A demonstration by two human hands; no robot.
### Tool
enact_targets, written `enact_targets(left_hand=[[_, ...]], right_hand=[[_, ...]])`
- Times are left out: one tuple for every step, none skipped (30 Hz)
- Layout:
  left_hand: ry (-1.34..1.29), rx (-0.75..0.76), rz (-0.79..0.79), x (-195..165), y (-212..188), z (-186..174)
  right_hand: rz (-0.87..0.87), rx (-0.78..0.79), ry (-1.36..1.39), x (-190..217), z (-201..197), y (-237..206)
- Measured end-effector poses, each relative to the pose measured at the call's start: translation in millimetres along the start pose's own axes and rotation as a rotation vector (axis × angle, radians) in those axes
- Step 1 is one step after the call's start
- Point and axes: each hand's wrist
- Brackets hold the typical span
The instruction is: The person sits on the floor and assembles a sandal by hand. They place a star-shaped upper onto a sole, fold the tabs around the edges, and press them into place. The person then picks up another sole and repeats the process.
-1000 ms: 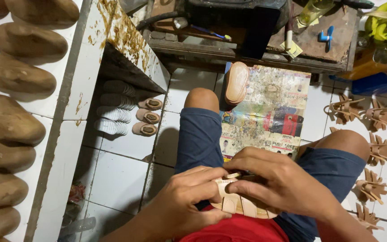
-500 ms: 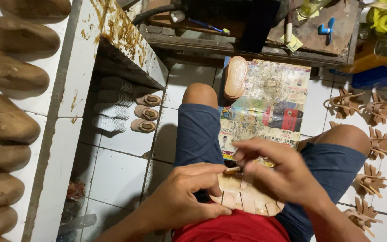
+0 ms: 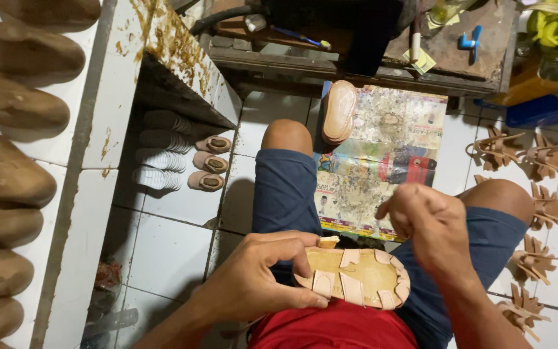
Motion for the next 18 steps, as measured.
enact_targets(left_hand=[[0.002, 0.000, -0.016, 0.1, -0.7, -0.2], [0.014, 0.000, -0.005, 0.2, -1.8, -0.4], [0.026, 0.002, 0.010, 0.6, -2.4, -0.3], [0.040, 0.001, 0.028, 1.3, -2.7, -0.2], [0.066, -0.005, 0.040, 1.8, -3.9, -0.3], [0.090, -0.009, 0.048, 2.6, -5.3, 0.2], [0.112, -0.008, 0.058, 3.8, -5.6, 0.9], [0.171, -0.019, 0.086, 5.6, -4.1, 1.6], [0.231, -0.032, 0.115, 7.7, -1.9, 2.8], [0.290, -0.048, 0.138, 9.8, -0.5, 4.2], [0.317, -0.077, 0.168, 12.4, 2.1, 5.6], [0.345, -0.105, 0.201, 15.6, 6.7, 6.4], [0.375, -0.133, 0.236, 18.6, 10.6, 6.0], [0.374, -0.146, 0.238, 21.4, 12.9, 5.0], [0.370, -0.158, 0.238, 23.8, 14.1, 4.0], [0.365, -0.171, 0.236, 25.6, 13.9, 2.7], [0.318, -0.146, 0.195, 26.8, 13.2, 0.6], [0.271, -0.122, 0.154, 27.5, 12.4, -1.8]], right_hand=[[-0.009, 0.041, 0.054, -0.5, 0.5, 0.1], [-0.015, 0.076, 0.105, 1.2, 1.5, -0.4], [0.014, 0.128, 0.098, 4.6, 3.2, 0.1], [0.042, 0.182, 0.090, 9.6, 5.2, 1.9], [0.108, 0.255, 0.028, 17.0, 9.0, 1.7], [0.178, 0.326, -0.033, 25.5, 14.3, 1.3], [0.005, 0.441, -0.103, 33.7, 19.9, 2.8], [-0.172, 0.551, -0.176, 41.6, 25.6, 5.7], [-0.352, 0.661, -0.249, 47.9, 32.1, 9.1], [-0.302, 0.657, -0.301, 51.5, 39.8, 12.1], [-0.250, 0.654, -0.349, 52.6, 47.6, 15.3], [-0.202, 0.651, -0.398, 52.1, 53.8, 18.6], [-0.224, 0.644, -0.398, 50.2, 58.4, 21.9], [-0.244, 0.636, -0.398, 46.8, 61.9, 24.5], [-0.261, 0.628, -0.398, 43.3, 63.6, 25.3], [-0.229, 0.625, -0.386, 39.3, 64.2, 25.0], [-0.198, 0.625, -0.372, 34.8, 64.6, 24.4], [-0.166, 0.626, -0.358, 30.3, 64.5, 23.3]])
Point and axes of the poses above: each hand's wrist, its own y-axis towards the middle knuckle, its own z-axis out of the palm, x = y × z, and after that the axes turned 13 degrees about -z, right-handed
